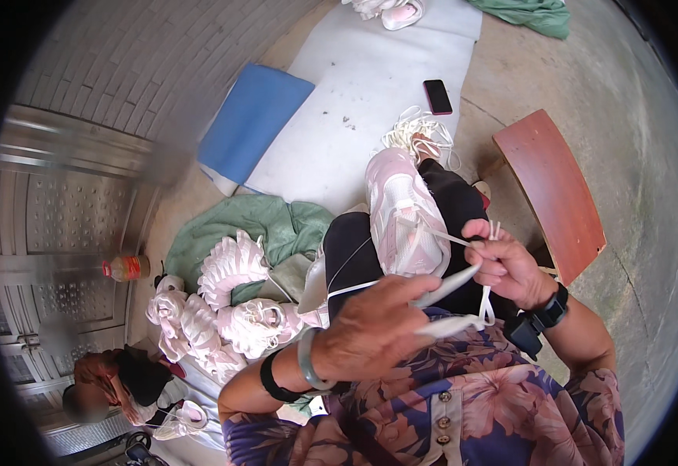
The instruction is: The recorder is lacing a pair of white and pink sneakers.
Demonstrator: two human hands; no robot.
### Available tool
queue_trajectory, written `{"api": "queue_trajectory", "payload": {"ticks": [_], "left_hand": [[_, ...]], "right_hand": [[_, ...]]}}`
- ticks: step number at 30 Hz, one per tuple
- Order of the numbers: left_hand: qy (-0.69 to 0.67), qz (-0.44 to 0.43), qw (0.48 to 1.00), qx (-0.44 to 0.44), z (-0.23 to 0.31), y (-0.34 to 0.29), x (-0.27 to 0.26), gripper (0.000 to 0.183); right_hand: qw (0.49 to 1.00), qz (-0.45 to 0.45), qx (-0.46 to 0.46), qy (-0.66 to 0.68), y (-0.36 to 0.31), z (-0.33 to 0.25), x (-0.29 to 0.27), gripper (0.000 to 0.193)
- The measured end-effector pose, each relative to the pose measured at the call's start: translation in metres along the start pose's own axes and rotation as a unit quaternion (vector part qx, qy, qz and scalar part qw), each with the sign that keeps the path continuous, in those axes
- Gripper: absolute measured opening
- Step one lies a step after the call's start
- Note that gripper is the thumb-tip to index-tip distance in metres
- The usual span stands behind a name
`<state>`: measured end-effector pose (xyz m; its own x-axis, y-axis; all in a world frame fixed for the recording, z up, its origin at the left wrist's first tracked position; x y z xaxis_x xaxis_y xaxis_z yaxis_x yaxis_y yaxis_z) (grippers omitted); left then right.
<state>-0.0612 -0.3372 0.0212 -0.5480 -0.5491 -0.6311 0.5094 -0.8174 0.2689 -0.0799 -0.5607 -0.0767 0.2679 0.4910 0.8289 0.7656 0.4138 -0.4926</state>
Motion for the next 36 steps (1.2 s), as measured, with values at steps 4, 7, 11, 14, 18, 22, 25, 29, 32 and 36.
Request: {"api": "queue_trajectory", "payload": {"ticks": [4,7,11,14,18,22,25,29,32,36], "left_hand": [[-0.191,0.012,0.966,-0.175,-0.024,-0.029,-0.003,0.034],[-0.142,-0.032,0.964,-0.220,-0.045,-0.064,-0.004,0.038],[-0.083,0.058,0.945,-0.312,-0.080,-0.121,-0.021,0.026],[0.013,0.083,0.918,-0.388,-0.115,-0.161,-0.040,0.015],[0.411,0.002,0.818,-0.402,-0.133,-0.163,-0.034,0.020],[0.412,0.097,0.874,-0.239,-0.121,-0.090,-0.004,0.012],[0.368,0.135,0.910,-0.136,-0.114,-0.044,0.033,0.035],[0.352,0.094,0.912,-0.186,-0.115,-0.020,0.057,0.043],[0.414,0.019,0.880,-0.232,-0.115,-0.023,0.062,0.040],[0.458,0.051,0.860,-0.217,-0.121,-0.041,0.052,0.024]], "right_hand": [[0.991,-0.111,-0.014,0.068,-0.012,0.000,-0.013,0.019],[0.987,-0.021,0.032,-0.154,-0.021,-0.023,-0.029,0.023],[0.918,0.119,0.044,-0.376,-0.039,-0.081,-0.061,0.022],[0.878,0.162,0.004,-0.450,-0.047,-0.104,-0.087,0.025],[0.444,0.108,-0.046,-0.888,-0.016,-0.077,-0.064,0.028],[0.453,0.048,-0.342,-0.822,0.020,-0.030,-0.035,0.034],[0.464,-0.029,-0.409,-0.785,0.045,-0.003,-0.018,0.044],[0.445,0.003,-0.374,-0.814,0.047,0.006,-0.010,0.039],[0.481,0.014,-0.375,-0.792,0.039,-0.003,-0.017,0.031],[0.386,-0.004,-0.361,-0.849,0.017,-0.031,-0.014,0.025]]}}
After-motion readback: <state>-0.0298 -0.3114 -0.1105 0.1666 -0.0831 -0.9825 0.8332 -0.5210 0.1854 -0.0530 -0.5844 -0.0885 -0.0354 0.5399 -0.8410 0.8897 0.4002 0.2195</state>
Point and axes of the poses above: each hand's wrist, its own y-axis towards the middle knuckle, its own x-axis out of the palm, z = x × y, the point moved 2 cm from there along y, towards the middle knuckle, and after that the axes turned 6 degrees about y, right-handed, at the moved point
